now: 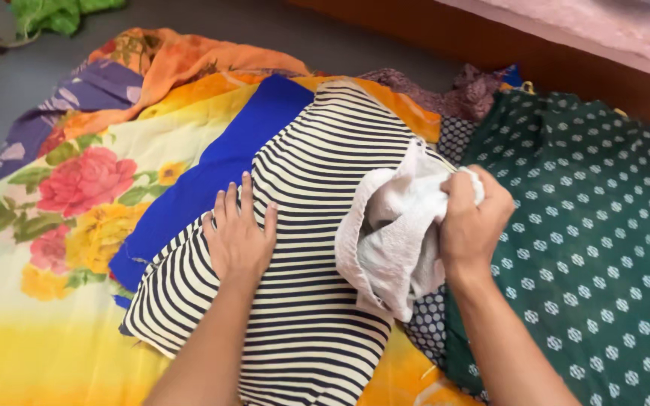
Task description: The person uses a white cloth to wipe and smooth a blue garment, a striped pillow, and a green patterned pillow on a bed. The hands repeatedly rub the surfaces of each item to flatten them.
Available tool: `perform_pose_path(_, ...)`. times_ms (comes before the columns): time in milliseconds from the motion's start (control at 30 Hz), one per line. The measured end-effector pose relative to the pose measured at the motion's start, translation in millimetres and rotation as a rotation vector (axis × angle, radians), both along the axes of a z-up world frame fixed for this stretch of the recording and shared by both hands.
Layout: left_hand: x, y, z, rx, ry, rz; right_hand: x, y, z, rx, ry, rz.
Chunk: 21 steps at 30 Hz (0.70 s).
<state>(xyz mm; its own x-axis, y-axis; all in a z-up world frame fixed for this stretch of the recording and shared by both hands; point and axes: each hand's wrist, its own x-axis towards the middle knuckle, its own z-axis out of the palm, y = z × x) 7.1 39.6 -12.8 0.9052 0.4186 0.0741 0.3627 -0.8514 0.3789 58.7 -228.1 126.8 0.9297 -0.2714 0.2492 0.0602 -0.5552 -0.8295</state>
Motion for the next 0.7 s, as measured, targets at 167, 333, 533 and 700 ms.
perform_pose_path(167, 6, 8, -20, 0.049, -0.026, 0.021, -32, 72, -30, 0.053, -0.099, 0.337)
perform_pose_path(333, 10, 11, -41, 0.141, -0.039, 0.026, -71, 97, -70, -0.772, -0.183, 0.700)
perform_pose_path(533, 16, 11, -40, 0.063, -0.052, 0.024, -52, 98, -96, -0.886, -0.165, 0.707)
perform_pose_path(700, 9, 8, -36, -0.008, -0.106, 0.015, 33, 100, -116, -0.923, -0.105, 0.448)
